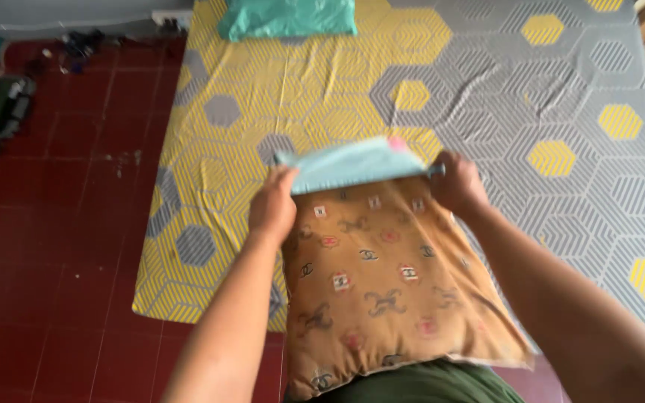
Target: The recorder is seen putting a pillowcase on a pillow and then placing it on a bed.
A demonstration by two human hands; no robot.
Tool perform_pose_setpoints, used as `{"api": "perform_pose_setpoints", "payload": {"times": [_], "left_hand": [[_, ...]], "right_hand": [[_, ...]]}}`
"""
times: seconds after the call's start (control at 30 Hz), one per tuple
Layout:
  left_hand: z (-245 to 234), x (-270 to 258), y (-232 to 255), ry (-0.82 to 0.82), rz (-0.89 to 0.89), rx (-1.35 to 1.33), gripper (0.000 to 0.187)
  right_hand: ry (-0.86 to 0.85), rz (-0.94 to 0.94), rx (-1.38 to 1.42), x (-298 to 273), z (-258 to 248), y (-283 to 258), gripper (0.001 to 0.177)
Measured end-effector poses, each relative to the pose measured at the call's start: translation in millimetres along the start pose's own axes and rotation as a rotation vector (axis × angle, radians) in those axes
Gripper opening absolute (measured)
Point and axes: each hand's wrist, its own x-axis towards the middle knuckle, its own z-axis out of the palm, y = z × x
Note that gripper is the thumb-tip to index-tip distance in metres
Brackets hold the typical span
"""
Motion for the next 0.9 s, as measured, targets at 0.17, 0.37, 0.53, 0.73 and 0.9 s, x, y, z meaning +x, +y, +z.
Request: {"api": "perform_pose_setpoints", "payload": {"times": [0.17, 0.37, 0.53, 0.73, 0.9], "left_hand": [[-5.7, 37.7, 12.0, -0.036, -0.028, 0.034, 0.048], [113.3, 38.3, -63.9, -0.021, -0.1, -0.07, 0.036], [174.1, 38.3, -100.3, -0.197, -0.154, -0.061, 0.066], [236.5, 80.8, -137.4, -0.102, 0.015, 0.067, 0.08], [271.0, 135.3, -163.8, -0.162, -0.059, 0.178, 0.078]], "right_hand": [[0.158, -0.163, 0.114, 33.0, -11.7, -25.4, 0.007], [0.028, 0.061, -0.074, 56.9, 120.5, 72.2, 0.005], [0.036, -0.252, 0.072, 53.1, 193.4, 98.9, 0.021], [-0.033, -0.113, 0.041, 92.9, 213.6, 87.8, 0.022], [0.008, -0.224, -0.065, 152.3, 241.0, 109.9, 0.02]]}}
